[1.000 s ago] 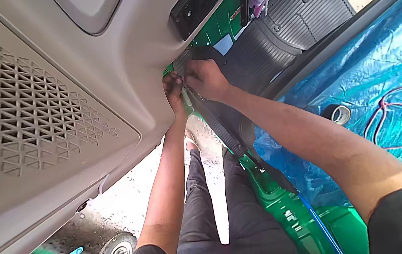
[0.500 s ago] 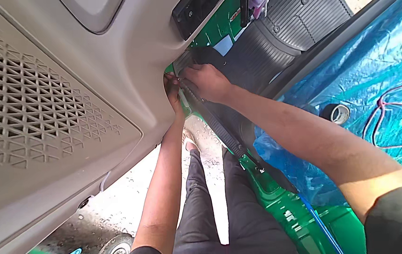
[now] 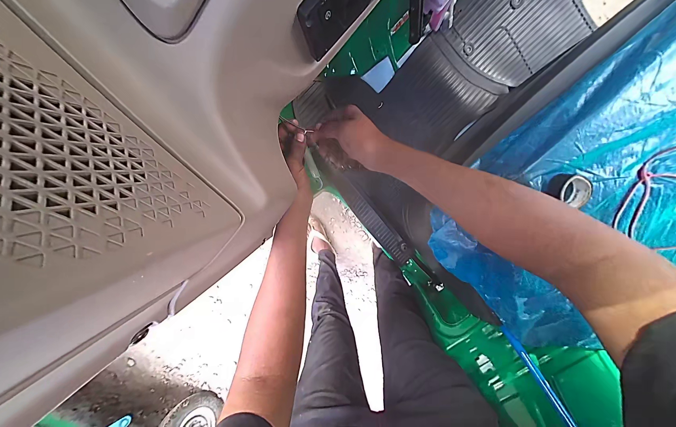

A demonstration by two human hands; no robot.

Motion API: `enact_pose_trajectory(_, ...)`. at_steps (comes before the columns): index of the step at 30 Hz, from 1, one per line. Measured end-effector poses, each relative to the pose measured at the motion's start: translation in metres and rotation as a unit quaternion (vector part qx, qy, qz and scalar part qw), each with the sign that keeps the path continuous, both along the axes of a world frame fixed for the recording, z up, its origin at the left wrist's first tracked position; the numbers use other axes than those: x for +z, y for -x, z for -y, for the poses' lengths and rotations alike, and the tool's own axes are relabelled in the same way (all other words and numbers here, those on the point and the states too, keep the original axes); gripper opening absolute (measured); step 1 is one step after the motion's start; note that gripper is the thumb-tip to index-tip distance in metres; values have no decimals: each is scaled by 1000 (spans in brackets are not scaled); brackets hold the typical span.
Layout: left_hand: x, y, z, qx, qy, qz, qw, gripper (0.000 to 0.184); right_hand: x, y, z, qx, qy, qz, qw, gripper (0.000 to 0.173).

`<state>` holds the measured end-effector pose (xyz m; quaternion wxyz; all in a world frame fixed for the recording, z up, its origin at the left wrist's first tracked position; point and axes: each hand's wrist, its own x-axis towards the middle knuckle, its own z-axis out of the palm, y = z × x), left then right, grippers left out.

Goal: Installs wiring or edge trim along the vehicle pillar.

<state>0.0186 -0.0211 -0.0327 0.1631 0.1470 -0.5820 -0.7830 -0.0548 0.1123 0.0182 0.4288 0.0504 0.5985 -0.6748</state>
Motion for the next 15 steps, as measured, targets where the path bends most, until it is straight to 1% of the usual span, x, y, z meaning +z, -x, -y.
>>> enact_pose_trajectory(1, 3, 0, -1, 7, -1, 11, 1000, 16, -1, 1, -1, 45, -30, -113, 992, 17)
enact_pose_trajectory(2, 5, 0, -2, 14, -4, 18, 1000, 17, 2, 3, -2, 96, -71, -223, 967, 26)
enact_pose_trajectory(3, 6, 0, -2, 19, -7, 23, 1000, 19, 3, 3, -3, 133, -107, -321, 932, 31)
enact_pose_trajectory(4, 6, 1, -2, 21, -10, 26, 999, 20, 3, 4, -3, 150, -134, -400, 894, 27)
enact_pose_trajectory(5, 3, 1, 0, 21, -12, 24, 999, 20, 2, 3, -3, 150, -148, -455, 865, 19)
enact_pose_trajectory(6, -4, 0, 3, 15, -15, 15, 1000, 20, 0, 2, -3, 149, -160, -489, 845, 15)
enact_pose_trajectory(9, -6, -1, 3, 12, -21, 6, 1000, 20, 0, 3, -4, 184, -208, -528, 802, 24)
enact_pose_trajectory(11, -5, -1, 2, 15, -32, -6, 999, 19, -1, 3, -2, 176, -216, -541, 794, 23)
enact_pose_trajectory(12, -5, -1, 2, 11, -38, -12, 999, 19, -2, 2, -1, 163, -212, -537, 800, 21)
enact_pose_trajectory(13, -6, -1, 2, 6, -42, -17, 999, 18, -3, 2, 0, 144, -203, -522, 816, 20)
enact_pose_trajectory(14, -6, 0, 2, 0, -42, -17, 999, 18, -4, 1, 3, 118, -191, -493, 841, 19)
enact_pose_trajectory(15, -5, -1, 3, -4, -39, -12, 999, 18, -5, -2, 5, 83, -177, -443, 875, 20)
